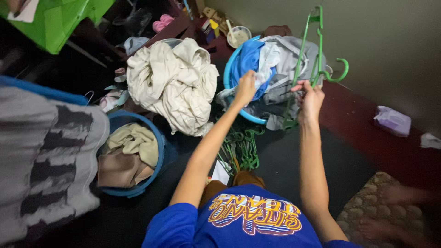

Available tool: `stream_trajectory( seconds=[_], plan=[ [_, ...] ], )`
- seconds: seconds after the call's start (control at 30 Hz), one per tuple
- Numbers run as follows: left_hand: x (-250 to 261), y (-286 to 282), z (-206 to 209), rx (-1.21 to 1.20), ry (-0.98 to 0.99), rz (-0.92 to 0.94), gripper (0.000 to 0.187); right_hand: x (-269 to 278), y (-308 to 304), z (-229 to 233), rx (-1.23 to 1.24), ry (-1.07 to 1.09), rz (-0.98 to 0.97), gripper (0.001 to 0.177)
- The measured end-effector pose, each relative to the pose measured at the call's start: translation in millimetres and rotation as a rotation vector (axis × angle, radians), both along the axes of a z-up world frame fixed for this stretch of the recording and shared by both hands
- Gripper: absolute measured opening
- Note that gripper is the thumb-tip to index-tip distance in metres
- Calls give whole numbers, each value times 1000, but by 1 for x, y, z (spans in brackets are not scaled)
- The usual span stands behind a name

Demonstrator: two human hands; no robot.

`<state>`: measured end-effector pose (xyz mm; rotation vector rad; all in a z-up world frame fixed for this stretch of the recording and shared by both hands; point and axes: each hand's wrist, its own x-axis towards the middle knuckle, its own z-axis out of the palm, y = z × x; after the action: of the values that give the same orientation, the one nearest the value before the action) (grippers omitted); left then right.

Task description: The person takes shirts from laundry baskets and places them onto hangers by hand. They hold up the hung shirts one by one.

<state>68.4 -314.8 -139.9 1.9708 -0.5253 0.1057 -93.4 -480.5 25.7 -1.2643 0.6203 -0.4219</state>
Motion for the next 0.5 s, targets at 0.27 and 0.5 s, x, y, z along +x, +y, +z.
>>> stream_trajectory(
  seconds=[0.27,0.5],
  plan=[
    [-3,202,71,-519,163,161,13,53,129,-12,-14,-64,180,22],
    [-88,370,171,-709,-99,317,14,63,301,1,-17,-100,550,23]
  ],
)
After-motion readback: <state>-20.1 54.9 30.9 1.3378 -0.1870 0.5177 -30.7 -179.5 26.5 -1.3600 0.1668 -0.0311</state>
